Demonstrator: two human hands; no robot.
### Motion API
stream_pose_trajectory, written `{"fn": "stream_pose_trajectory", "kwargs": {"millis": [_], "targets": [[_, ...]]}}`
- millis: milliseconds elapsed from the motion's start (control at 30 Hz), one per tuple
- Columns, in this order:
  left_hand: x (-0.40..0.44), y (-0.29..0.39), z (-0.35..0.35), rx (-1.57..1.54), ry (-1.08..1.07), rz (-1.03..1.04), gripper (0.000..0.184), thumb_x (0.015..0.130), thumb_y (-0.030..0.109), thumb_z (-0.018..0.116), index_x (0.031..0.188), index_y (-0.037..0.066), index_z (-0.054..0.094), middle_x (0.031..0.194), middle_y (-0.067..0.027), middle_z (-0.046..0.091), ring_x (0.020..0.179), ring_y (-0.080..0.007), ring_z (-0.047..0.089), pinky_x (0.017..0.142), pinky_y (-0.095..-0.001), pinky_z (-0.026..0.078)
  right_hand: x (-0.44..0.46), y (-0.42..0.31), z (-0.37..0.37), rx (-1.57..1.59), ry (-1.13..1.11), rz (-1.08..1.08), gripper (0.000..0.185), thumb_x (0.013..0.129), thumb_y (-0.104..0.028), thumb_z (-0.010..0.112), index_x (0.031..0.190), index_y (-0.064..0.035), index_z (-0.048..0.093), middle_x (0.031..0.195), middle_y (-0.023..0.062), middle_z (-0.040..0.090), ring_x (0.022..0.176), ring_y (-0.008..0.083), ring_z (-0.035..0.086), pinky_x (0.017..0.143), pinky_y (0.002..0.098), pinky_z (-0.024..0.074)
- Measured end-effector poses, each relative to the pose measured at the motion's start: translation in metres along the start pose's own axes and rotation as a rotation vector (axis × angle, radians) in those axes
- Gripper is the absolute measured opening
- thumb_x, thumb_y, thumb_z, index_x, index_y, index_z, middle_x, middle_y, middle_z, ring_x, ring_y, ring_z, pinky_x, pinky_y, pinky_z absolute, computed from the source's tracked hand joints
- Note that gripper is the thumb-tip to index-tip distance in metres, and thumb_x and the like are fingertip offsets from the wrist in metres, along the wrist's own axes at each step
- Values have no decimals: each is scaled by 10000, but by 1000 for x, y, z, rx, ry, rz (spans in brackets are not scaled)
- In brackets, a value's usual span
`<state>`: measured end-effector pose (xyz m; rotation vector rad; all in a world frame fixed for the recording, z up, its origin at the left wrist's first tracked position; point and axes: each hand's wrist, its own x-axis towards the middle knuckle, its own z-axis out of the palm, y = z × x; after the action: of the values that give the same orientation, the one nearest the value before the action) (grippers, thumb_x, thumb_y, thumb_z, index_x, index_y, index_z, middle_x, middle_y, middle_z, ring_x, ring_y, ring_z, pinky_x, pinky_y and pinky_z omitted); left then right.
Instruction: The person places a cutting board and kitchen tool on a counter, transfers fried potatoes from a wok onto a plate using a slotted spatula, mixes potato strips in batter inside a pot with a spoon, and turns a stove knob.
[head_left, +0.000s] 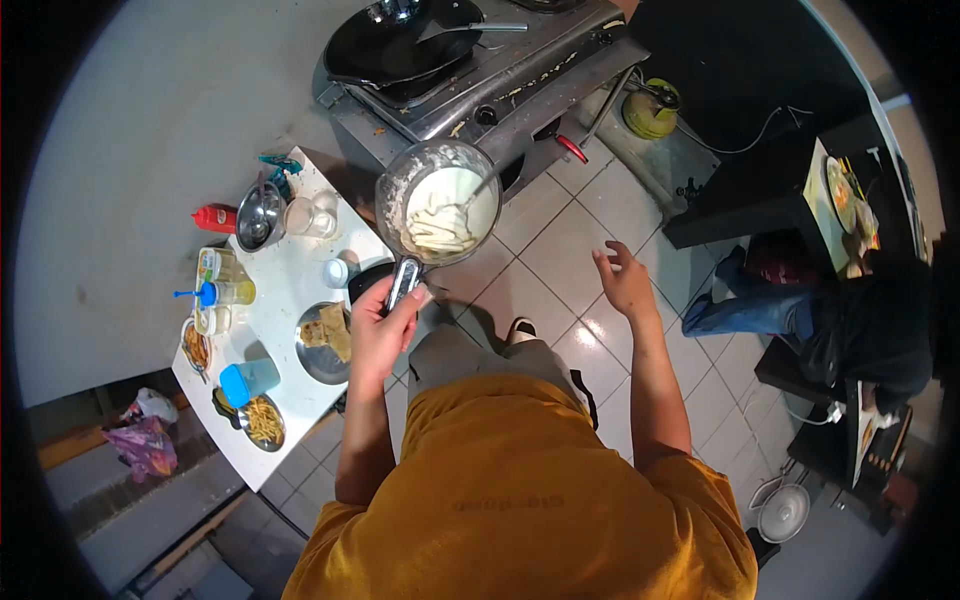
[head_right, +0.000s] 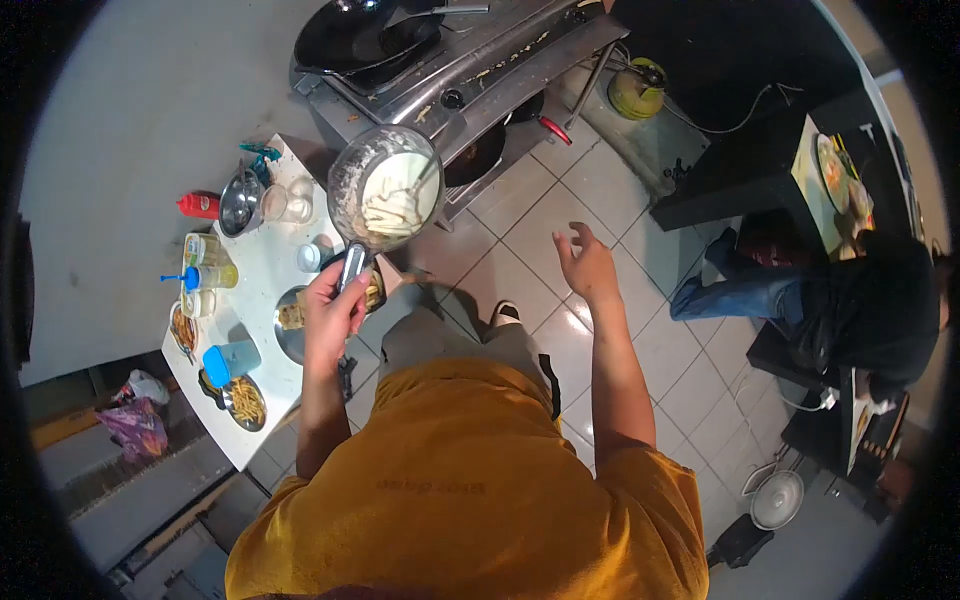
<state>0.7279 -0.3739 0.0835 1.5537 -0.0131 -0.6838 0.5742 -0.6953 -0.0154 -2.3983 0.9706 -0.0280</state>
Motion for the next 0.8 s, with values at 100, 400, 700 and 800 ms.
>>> {"fn": "stream_pose_trajectory", "kwargs": {"millis": [100, 400, 700, 800], "targets": [[12, 9, 15, 20, 68, -34, 135, 895, 157, 656, 947, 36, 626, 559, 52, 475, 413, -18, 386, 362, -189, 268, 48, -1, 7, 126, -55, -51, 420, 840, -331, 674, 1116, -18, 628, 973, 206, 684, 899, 308, 676, 778, 387, 534], [76, 8, 7, 13, 154, 25, 209, 880, 158, 681, 1036, 22, 646, 580, 60, 502, 438, -6, 388, 381, -184, 268, 185, -58, 67, 179, -188, -228, 424, 862, -342, 649, 1079, 21, 632, 937, 165, 700, 834, 267, 687, 762, 355, 531], [99, 6, 13, 65, 344, -98, 304, 855, 140, 714, 1116, 3, 640, 701, 31, 587, 556, -26, 487, 486, -189, 380, 283, -113, 142, 1145, -741, 452, 402, 988, -446, 419, 977, -87, 600, 827, -1, 639, 656, 120, 537, 595, 289, 414], [99, 4, 29, -21, 413, -93, 317, 852, 148, 718, 1122, 2, 638, 713, 34, 587, 554, -24, 480, 483, -188, 380, 297, -121, 149, 1437, -953, 580, 347, 999, -399, 415, 945, -104, 590, 761, -23, 583, 649, 118, 508, 592, 297, 396]]}}
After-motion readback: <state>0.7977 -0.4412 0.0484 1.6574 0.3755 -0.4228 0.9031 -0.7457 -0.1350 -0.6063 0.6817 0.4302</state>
